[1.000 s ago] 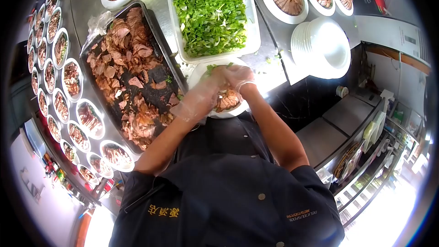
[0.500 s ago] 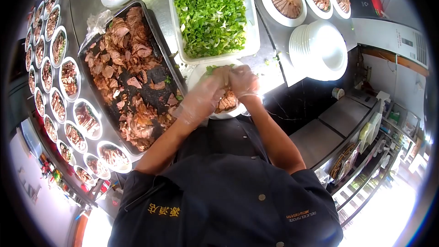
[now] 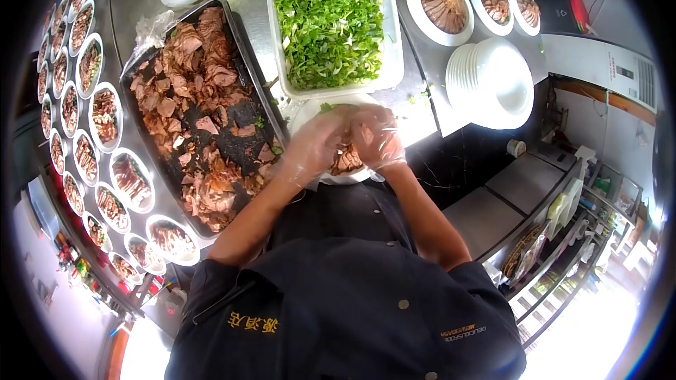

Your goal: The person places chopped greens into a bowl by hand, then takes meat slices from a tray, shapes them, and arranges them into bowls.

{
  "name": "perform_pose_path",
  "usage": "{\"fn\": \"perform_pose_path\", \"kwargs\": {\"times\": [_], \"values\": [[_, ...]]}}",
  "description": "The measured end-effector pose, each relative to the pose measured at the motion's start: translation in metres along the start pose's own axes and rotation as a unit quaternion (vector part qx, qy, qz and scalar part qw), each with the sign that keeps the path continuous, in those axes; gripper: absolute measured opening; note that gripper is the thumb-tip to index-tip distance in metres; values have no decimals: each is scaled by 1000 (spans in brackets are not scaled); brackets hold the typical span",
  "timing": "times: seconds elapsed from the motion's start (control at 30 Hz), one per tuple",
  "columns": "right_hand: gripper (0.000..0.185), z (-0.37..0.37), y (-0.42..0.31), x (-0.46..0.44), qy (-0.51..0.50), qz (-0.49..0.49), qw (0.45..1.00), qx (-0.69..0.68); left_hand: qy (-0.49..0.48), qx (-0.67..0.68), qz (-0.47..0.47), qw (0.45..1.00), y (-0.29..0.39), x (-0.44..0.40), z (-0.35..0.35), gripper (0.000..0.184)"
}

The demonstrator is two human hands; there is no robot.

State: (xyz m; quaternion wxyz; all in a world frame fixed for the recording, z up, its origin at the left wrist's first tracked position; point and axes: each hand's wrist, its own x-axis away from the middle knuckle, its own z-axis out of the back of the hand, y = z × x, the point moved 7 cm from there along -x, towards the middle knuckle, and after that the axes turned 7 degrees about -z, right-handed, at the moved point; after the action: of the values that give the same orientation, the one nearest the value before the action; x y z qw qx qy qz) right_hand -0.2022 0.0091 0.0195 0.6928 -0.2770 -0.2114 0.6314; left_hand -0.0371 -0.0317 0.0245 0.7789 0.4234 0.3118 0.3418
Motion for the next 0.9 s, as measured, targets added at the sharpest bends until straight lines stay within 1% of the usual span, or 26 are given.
{"fn": "perform_pose_path", "kwargs": {"times": [0.03,0.1,0.13,0.23,0.3,0.37,0.4,0.43,0.47,0.5,0.53,0.57,0.6,0.63,0.7,0.73,0.8,0.83,0.9], "values": [[16,-2,2,2,0,0,1000,0,0,0,0,1000,3,-4,4,38],[17,-13,4,6,-49,-12,999,-11,-32,7,-31,999,14,-13,9,36],[17,-13,4,6,-48,-13,999,-10,-33,7,-32,999,13,-11,7,36],[15,-10,-1,3,-45,-22,999,-1,-26,-70,-51,996,5,1,-3,34],[14,-5,-14,0,-25,15,999,-27,9,28,-60,998,-3,7,-8,36],[15,-23,6,7,-62,-6,998,-13,41,-100,-50,993,-6,22,-12,36],[16,-22,2,5,-78,-4,997,-7,33,-102,-34,994,-6,23,-14,34],[17,-20,1,6,-82,-3,997,2,38,-100,-35,994,-10,25,-18,32],[19,-14,-14,1,-75,31,997,9,7,1,56,998,-25,30,-26,32],[22,-9,-29,-3,-66,64,996,20,5,35,63,997,-30,31,-28,33],[22,-13,-34,-4,-70,73,995,12,4,68,70,995,-35,32,-29,34],[24,-19,-37,-4,-101,77,992,3,24,30,-6,999,-30,31,-24,35],[26,-20,-38,-4,-116,82,990,-1,25,21,54,998,-30,33,-19,31],[27,-22,-40,-4,-131,87,988,-4,30,18,54,998,-18,29,-3,31],[29,-28,-30,0,-148,64,986,31,-16,6,106,994,-10,30,23,30],[29,-31,-24,4,-143,81,985,53,-14,-54,65,996,-23,36,37,27],[29,-27,-30,1,-135,82,986,46,16,-107,5,994,-80,39,83,22],[29,-22,-35,0,-127,78,988,39,64,-172,20,983,-98,34,124,21],[29,-15,-44,-1,-117,86,987,67,167,-299,91,935,-135,13,210,22]]}}
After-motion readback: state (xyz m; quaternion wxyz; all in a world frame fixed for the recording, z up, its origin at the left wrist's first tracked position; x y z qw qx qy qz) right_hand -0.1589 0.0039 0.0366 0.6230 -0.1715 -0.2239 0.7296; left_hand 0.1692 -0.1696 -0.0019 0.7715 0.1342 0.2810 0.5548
